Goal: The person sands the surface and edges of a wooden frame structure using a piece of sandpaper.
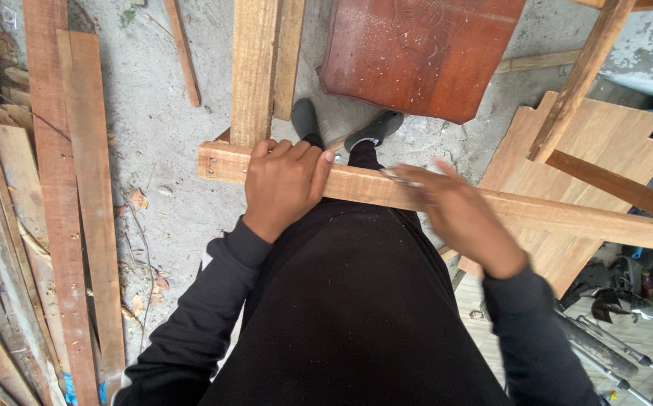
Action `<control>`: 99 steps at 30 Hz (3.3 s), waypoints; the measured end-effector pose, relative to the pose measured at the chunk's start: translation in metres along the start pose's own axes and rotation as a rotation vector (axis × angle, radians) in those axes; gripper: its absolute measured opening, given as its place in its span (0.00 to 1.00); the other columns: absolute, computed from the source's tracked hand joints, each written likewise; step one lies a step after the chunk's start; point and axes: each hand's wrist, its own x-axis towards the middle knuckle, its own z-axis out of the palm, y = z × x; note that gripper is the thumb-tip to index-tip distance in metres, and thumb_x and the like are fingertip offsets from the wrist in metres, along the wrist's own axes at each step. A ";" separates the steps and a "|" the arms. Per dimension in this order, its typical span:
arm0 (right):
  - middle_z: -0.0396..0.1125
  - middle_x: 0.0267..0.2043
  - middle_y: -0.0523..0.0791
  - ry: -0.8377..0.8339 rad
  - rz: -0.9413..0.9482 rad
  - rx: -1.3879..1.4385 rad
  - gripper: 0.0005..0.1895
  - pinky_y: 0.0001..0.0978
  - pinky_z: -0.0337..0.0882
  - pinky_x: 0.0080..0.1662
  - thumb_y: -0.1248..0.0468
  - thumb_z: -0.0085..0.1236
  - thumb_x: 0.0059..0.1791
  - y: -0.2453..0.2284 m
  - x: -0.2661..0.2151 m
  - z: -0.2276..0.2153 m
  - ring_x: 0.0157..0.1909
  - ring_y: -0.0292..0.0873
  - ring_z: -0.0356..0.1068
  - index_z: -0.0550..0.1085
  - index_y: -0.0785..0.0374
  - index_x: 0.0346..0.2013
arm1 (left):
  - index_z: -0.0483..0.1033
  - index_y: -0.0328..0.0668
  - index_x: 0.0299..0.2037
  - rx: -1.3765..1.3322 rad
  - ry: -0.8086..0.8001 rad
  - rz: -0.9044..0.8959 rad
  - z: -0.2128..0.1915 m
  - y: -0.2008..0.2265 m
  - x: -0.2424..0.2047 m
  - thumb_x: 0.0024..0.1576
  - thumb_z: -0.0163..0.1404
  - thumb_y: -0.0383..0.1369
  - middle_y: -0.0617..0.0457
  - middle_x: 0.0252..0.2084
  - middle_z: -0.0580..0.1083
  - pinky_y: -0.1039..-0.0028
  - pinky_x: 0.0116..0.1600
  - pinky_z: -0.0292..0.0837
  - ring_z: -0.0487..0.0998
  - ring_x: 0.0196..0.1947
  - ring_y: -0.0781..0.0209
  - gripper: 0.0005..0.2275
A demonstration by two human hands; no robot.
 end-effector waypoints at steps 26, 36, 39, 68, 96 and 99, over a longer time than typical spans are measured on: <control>0.75 0.51 0.55 0.033 -0.048 0.099 0.22 0.44 0.72 0.54 0.55 0.41 0.60 -0.037 0.051 0.048 0.50 0.52 0.74 0.74 0.66 0.59 | 0.79 0.33 0.35 -0.260 0.180 -0.089 -0.002 -0.013 -0.001 0.68 0.46 0.32 0.46 0.36 0.78 0.63 0.51 0.67 0.78 0.46 0.49 0.13; 0.74 0.52 0.50 -0.347 0.291 -0.016 0.26 0.40 0.72 0.52 0.48 0.37 0.56 -0.033 0.044 -0.009 0.49 0.51 0.77 0.73 0.56 0.62 | 0.78 0.32 0.35 -0.498 0.276 -0.091 -0.010 -0.017 -0.004 0.69 0.44 0.28 0.45 0.34 0.76 0.62 0.45 0.72 0.77 0.39 0.47 0.12; 0.74 0.50 0.53 -0.228 0.081 -0.091 0.28 0.42 0.72 0.53 0.48 0.35 0.58 -0.050 0.060 0.020 0.48 0.55 0.76 0.70 0.57 0.66 | 0.78 0.31 0.36 -0.528 0.249 -0.091 -0.012 -0.016 -0.005 0.67 0.46 0.27 0.46 0.34 0.76 0.62 0.44 0.72 0.77 0.37 0.48 0.10; 0.70 0.60 0.51 -0.459 0.284 0.047 0.35 0.45 0.67 0.62 0.38 0.22 0.54 -0.046 0.104 0.048 0.62 0.55 0.70 0.62 0.41 0.73 | 0.78 0.36 0.33 -0.413 0.394 -0.137 -0.019 -0.042 -0.011 0.69 0.45 0.29 0.50 0.32 0.76 0.65 0.42 0.71 0.77 0.36 0.53 0.12; 0.57 0.72 0.53 -0.345 0.167 0.086 0.36 0.45 0.55 0.67 0.43 0.21 0.58 -0.043 0.076 0.029 0.73 0.56 0.54 0.60 0.61 0.71 | 0.80 0.39 0.30 -0.207 0.355 -0.127 -0.010 -0.041 -0.009 0.66 0.47 0.32 0.53 0.29 0.77 0.68 0.36 0.63 0.75 0.31 0.59 0.13; 0.60 0.72 0.51 -0.268 0.100 0.092 0.38 0.42 0.59 0.67 0.40 0.20 0.57 -0.052 0.084 0.059 0.72 0.54 0.59 0.62 0.61 0.70 | 0.80 0.39 0.31 -0.220 0.350 -0.122 -0.014 -0.043 -0.011 0.68 0.45 0.31 0.53 0.30 0.77 0.68 0.37 0.64 0.75 0.32 0.58 0.14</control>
